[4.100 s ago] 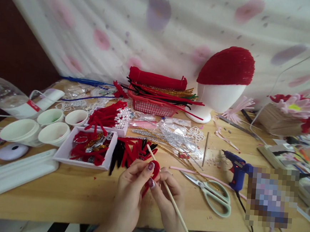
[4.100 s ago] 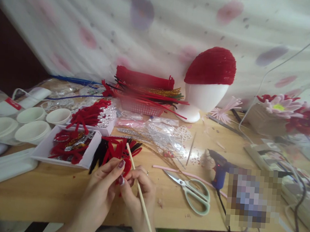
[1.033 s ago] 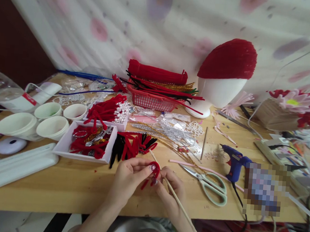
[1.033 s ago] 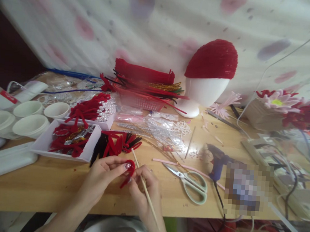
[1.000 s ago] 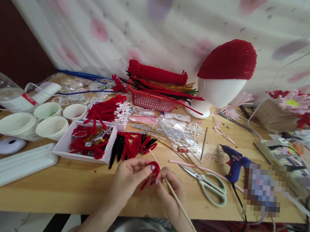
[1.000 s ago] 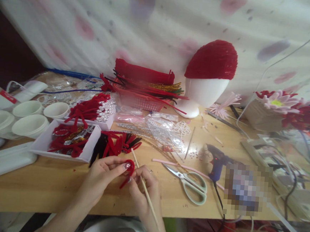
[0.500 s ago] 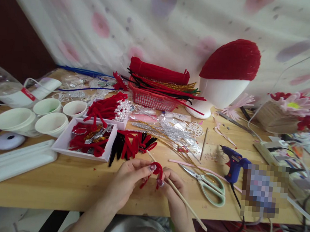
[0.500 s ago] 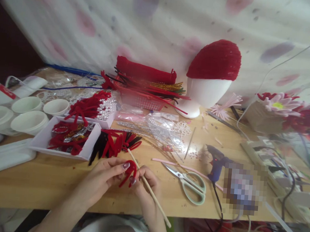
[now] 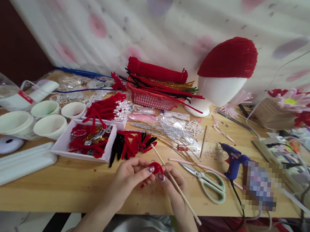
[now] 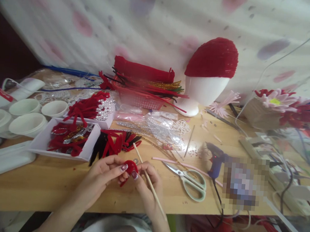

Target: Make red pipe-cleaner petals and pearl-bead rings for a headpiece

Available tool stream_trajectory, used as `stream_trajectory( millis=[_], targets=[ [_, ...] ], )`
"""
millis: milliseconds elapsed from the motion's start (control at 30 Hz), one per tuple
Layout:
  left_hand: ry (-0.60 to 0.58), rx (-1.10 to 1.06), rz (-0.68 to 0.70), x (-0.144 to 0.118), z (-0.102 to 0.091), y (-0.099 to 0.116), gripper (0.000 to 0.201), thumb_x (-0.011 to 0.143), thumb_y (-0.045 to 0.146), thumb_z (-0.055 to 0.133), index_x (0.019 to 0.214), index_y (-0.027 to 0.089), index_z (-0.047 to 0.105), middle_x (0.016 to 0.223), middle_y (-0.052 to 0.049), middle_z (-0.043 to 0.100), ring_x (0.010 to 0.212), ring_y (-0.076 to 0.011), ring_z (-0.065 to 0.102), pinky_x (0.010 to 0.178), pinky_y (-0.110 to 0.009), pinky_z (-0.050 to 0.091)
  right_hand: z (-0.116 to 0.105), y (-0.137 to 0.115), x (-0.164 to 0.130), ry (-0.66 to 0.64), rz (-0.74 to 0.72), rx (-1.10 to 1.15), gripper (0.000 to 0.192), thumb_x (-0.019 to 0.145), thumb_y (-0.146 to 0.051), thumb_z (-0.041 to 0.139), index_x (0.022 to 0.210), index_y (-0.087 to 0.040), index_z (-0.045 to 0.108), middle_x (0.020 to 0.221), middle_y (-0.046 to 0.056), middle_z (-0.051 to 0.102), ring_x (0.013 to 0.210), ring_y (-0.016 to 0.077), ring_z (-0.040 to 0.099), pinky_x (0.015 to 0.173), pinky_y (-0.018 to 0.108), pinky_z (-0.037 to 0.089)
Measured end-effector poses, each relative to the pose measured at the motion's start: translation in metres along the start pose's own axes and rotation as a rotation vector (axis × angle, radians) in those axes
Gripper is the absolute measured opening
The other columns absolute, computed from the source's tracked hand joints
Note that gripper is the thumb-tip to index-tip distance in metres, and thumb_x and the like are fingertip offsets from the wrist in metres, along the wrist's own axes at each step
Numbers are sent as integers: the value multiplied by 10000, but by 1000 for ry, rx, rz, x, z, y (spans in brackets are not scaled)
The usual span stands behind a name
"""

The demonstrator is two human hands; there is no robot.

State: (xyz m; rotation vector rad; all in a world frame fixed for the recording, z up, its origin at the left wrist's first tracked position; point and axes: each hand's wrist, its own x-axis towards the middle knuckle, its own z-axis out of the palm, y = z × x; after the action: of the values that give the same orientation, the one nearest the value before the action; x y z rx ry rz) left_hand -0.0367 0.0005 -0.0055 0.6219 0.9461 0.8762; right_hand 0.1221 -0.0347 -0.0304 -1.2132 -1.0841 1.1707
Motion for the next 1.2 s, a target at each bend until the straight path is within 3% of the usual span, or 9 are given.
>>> stream_trajectory(
  millis=[167, 533, 700, 867, 1067, 1200],
  targets=[
    [53, 60, 60, -4, 2, 4, 153, 653, 239, 847, 747, 150, 766, 640, -13, 729, 575, -98, 607, 560, -182, 456, -2, -11, 1, 1, 19, 4, 204, 861, -418, 733, 800, -224, 724, 697, -5, 595, 595, 132, 509, 538, 215, 406],
    [-100, 25, 18, 2, -9, -1, 255, 698, 344, 850, 823, 146, 749, 697, -53, 774, 616, -144, 689, 597, -223, 533, 3, 3, -2, 24, 160, 148, 186, 786, -393, 827, 756, -221, 765, 690, 8, 676, 618, 121, 533, 566, 206, 403],
    [-157, 158, 62, 4, -16, 0, 259, 782, 398, 790, 891, 165, 767, 718, -37, 758, 648, -144, 690, 624, -226, 549, 7, -10, -2, 50, 130, 155, 207, 771, -384, 834, 703, -210, 746, 659, -4, 639, 592, 114, 510, 546, 209, 393],
    [-167, 298, 176, 3, -16, 8, 187, 841, 336, 719, 768, 176, 780, 690, -20, 728, 647, -127, 640, 623, -200, 504, 5, -8, -2, -55, 75, 110, 155, 794, -337, 816, 716, -217, 754, 655, -13, 632, 587, 111, 521, 555, 209, 393],
    [-199, 234, 135, 2, -14, 5, 223, 833, 375, 717, 780, 167, 782, 654, -13, 703, 611, -118, 598, 610, -205, 478, 1, -5, -6, -52, 96, 143, 159, 787, -328, 825, 716, -213, 740, 676, -14, 624, 616, 117, 522, 585, 221, 389],
    [-187, 199, 125, 3, -11, 1, 236, 795, 406, 778, 857, 178, 786, 776, -34, 751, 663, -124, 630, 642, -209, 499, -2, -10, -3, -52, 104, 130, 167, 800, -358, 813, 726, -221, 754, 688, -9, 627, 619, 120, 524, 584, 221, 392]
  ],
)
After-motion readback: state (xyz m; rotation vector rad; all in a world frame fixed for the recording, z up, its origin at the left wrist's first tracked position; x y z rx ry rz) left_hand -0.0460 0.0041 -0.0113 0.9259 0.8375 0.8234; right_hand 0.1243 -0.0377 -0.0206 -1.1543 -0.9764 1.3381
